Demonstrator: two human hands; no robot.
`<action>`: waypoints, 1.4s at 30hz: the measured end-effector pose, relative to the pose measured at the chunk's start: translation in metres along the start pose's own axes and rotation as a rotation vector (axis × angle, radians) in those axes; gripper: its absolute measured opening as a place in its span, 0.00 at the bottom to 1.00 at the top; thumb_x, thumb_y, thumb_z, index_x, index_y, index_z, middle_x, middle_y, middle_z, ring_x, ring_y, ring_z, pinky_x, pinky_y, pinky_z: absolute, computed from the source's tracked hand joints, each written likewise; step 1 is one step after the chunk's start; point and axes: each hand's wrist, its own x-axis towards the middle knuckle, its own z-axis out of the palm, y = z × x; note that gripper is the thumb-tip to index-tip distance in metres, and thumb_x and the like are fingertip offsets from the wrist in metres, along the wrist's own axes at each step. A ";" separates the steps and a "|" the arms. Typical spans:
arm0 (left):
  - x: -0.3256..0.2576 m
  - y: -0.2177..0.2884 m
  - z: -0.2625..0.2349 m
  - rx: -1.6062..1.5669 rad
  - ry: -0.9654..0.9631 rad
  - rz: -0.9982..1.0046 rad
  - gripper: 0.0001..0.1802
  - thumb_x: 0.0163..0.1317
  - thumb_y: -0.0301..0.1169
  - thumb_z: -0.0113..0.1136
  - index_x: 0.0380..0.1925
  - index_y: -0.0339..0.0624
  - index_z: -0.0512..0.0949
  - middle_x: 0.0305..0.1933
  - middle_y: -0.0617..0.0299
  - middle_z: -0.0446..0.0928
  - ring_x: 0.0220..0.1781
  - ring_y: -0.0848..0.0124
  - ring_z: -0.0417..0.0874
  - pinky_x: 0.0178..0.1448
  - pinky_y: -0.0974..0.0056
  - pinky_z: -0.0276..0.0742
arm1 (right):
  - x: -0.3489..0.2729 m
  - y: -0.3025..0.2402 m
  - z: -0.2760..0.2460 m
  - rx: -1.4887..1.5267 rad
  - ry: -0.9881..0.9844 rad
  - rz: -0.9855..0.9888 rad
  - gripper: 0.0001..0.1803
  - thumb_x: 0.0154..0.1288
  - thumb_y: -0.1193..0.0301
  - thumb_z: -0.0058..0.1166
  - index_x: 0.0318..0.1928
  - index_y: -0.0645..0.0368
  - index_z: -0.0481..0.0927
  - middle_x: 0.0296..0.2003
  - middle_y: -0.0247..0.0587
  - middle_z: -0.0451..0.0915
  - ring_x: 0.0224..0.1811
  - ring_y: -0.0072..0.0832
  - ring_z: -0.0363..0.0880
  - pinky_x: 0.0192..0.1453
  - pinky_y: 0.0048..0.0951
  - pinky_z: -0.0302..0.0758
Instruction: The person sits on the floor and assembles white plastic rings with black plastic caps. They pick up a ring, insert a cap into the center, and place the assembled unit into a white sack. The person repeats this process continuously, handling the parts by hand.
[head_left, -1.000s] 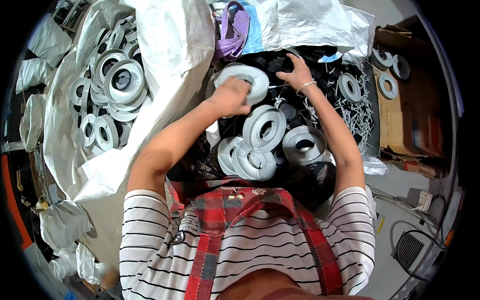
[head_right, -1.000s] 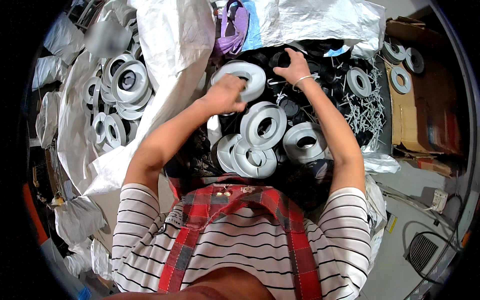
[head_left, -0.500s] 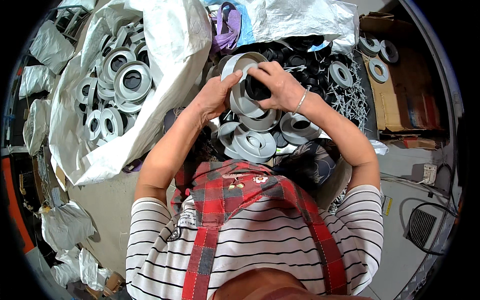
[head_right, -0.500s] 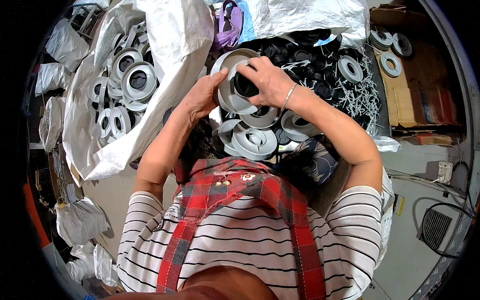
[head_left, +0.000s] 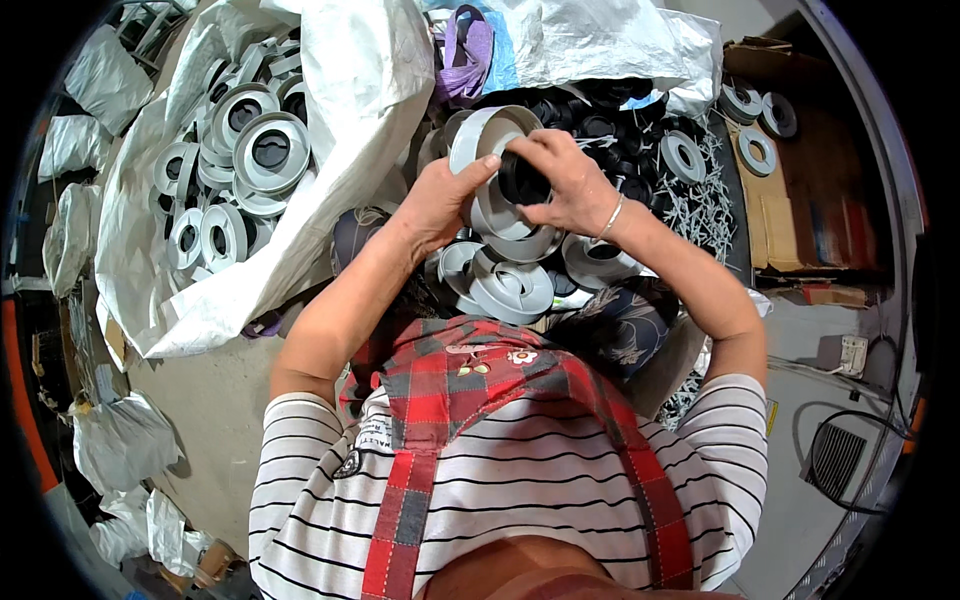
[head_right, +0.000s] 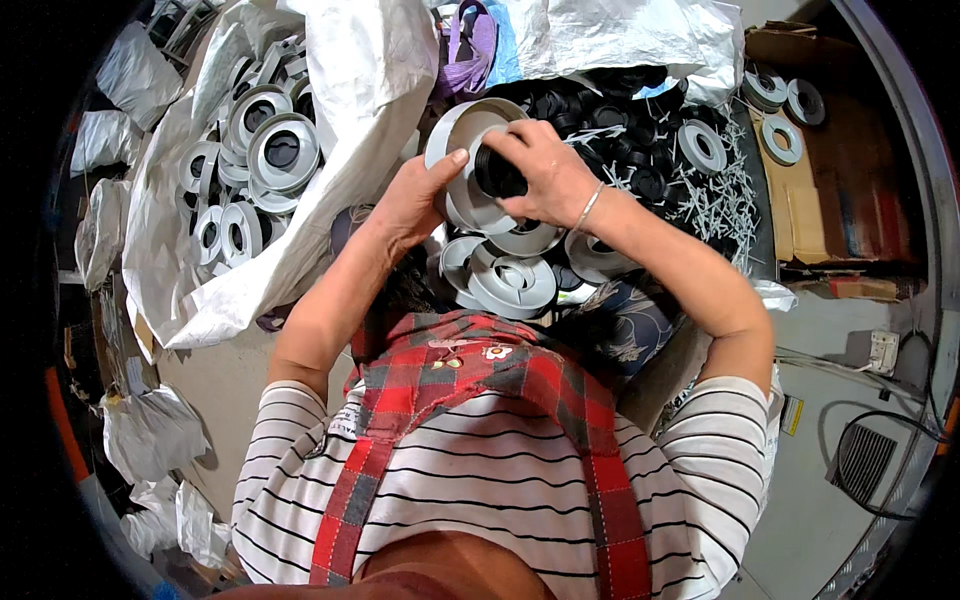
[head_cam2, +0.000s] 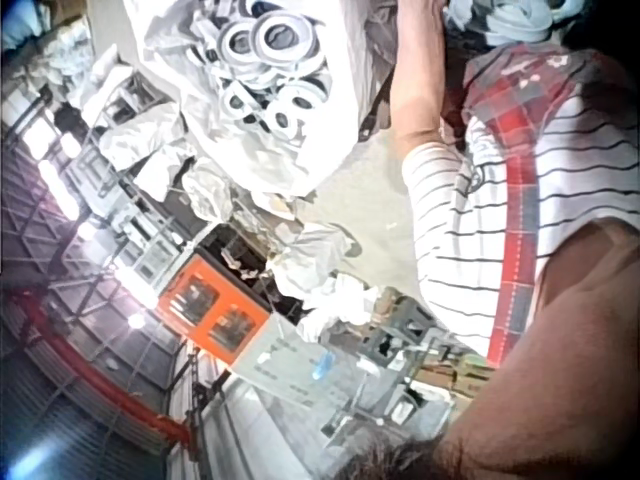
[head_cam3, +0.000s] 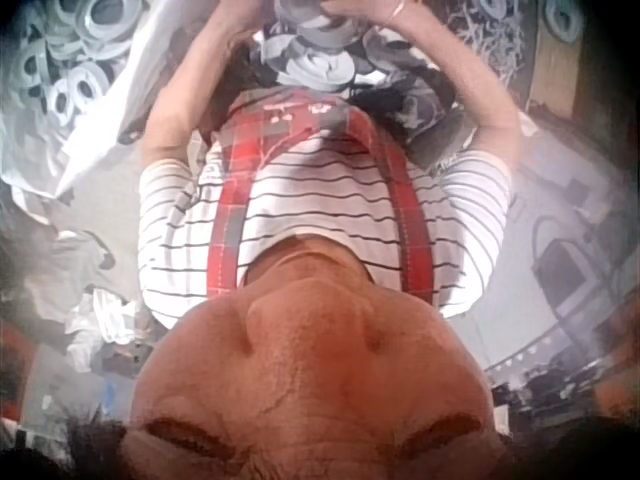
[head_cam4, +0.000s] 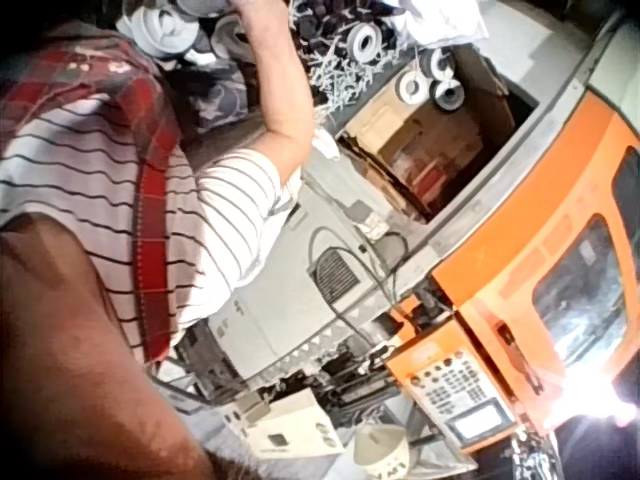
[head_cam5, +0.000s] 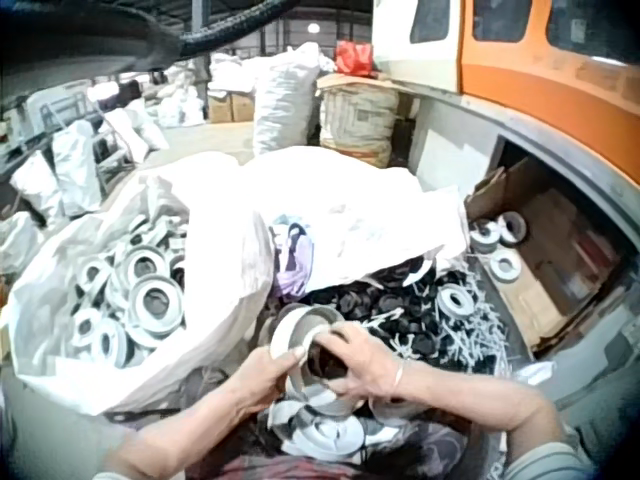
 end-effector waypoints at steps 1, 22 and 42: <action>-0.001 0.000 0.001 0.031 0.016 0.021 0.22 0.62 0.37 0.58 0.49 0.32 0.71 0.43 0.58 0.77 0.43 0.71 0.79 0.48 0.63 0.77 | 0.002 -0.002 0.005 0.080 0.089 0.072 0.40 0.37 0.69 0.68 0.56 0.57 0.67 0.48 0.51 0.69 0.53 0.47 0.68 0.54 0.38 0.71; -0.006 0.004 -0.014 0.069 -0.098 -0.175 0.22 0.61 0.34 0.60 0.50 0.31 0.71 0.46 0.57 0.76 0.45 0.70 0.78 0.49 0.62 0.76 | -0.003 -0.005 -0.010 -0.141 -0.205 -0.272 0.47 0.31 0.75 0.70 0.58 0.58 0.63 0.48 0.50 0.65 0.49 0.49 0.67 0.52 0.40 0.71; -0.006 -0.032 0.027 0.701 0.057 0.342 0.46 0.55 0.32 0.59 0.67 0.27 0.43 0.46 0.50 0.77 0.45 0.74 0.78 0.53 0.69 0.71 | 0.037 -0.039 0.005 -0.370 0.449 0.076 0.33 0.58 0.62 0.53 0.63 0.56 0.61 0.59 0.50 0.60 0.64 0.44 0.56 0.65 0.58 0.45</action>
